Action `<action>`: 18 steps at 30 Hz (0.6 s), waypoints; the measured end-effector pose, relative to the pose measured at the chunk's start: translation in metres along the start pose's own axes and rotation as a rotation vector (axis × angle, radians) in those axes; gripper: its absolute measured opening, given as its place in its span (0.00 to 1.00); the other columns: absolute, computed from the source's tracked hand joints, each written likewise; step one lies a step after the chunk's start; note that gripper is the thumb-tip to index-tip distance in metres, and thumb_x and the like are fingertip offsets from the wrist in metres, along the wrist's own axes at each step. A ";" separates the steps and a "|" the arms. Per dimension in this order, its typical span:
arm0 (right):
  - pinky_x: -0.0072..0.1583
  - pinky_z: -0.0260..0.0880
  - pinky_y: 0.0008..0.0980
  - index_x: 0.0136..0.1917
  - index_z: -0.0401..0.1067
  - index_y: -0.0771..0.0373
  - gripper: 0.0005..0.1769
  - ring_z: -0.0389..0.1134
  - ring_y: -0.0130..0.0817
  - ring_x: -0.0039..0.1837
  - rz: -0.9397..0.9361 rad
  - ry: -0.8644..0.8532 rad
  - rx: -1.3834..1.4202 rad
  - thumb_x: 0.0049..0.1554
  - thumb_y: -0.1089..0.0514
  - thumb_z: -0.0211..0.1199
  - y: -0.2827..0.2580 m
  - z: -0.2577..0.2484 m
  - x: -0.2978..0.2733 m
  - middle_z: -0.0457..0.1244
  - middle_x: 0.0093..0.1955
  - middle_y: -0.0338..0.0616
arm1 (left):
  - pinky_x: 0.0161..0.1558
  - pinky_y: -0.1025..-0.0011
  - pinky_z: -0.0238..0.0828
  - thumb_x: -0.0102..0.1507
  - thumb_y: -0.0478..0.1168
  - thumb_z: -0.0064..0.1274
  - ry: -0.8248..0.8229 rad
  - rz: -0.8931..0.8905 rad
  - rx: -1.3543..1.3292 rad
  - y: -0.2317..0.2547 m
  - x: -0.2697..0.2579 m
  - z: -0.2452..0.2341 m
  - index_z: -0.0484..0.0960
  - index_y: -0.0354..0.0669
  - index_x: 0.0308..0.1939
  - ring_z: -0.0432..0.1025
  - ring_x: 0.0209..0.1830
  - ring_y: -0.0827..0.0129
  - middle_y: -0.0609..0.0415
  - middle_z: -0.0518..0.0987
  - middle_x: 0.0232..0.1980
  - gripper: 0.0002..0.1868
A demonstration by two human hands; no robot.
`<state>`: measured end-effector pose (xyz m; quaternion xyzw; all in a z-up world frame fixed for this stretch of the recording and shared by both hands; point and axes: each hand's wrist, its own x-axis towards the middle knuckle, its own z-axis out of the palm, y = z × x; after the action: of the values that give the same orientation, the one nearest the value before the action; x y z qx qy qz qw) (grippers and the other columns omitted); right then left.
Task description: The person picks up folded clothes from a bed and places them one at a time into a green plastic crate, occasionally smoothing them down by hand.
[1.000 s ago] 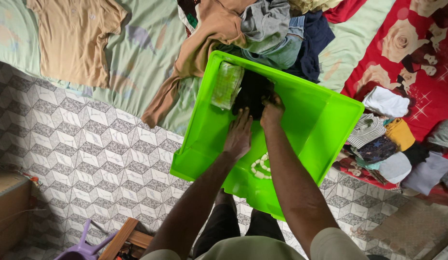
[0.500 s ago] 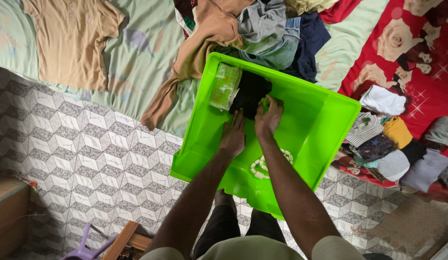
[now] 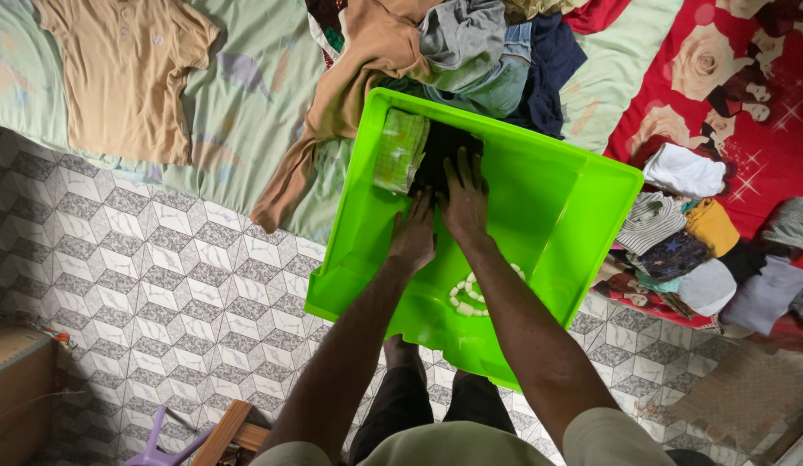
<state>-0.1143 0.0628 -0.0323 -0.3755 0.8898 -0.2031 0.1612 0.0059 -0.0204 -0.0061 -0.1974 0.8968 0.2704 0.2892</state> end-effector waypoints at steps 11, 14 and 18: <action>0.72 0.54 0.61 0.72 0.69 0.56 0.28 0.43 0.63 0.83 -0.089 -0.096 -0.044 0.59 0.54 0.64 -0.002 0.019 -0.021 0.46 0.84 0.55 | 0.73 0.43 0.47 0.61 0.35 0.49 0.059 -0.001 0.054 -0.009 -0.002 0.048 0.56 0.28 0.75 0.36 0.83 0.49 0.42 0.40 0.84 0.39; 0.71 0.52 0.63 0.72 0.69 0.57 0.28 0.43 0.63 0.82 -0.064 -0.162 0.000 0.59 0.54 0.64 -0.005 0.009 -0.015 0.46 0.84 0.55 | 0.72 0.43 0.49 0.60 0.35 0.50 0.015 -0.026 0.041 -0.008 -0.005 0.039 0.55 0.30 0.76 0.37 0.83 0.51 0.44 0.41 0.85 0.41; 0.71 0.54 0.61 0.73 0.68 0.58 0.30 0.45 0.59 0.82 -0.089 -0.153 0.019 0.57 0.56 0.65 -0.007 -0.004 -0.018 0.48 0.82 0.54 | 0.69 0.45 0.56 0.61 0.39 0.52 0.060 0.019 0.072 -0.002 -0.009 0.029 0.58 0.29 0.74 0.45 0.81 0.48 0.38 0.52 0.79 0.39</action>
<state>-0.0998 0.0721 -0.0229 -0.4277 0.8553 -0.1892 0.2232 0.0257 -0.0030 -0.0209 -0.1865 0.9161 0.2344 0.2665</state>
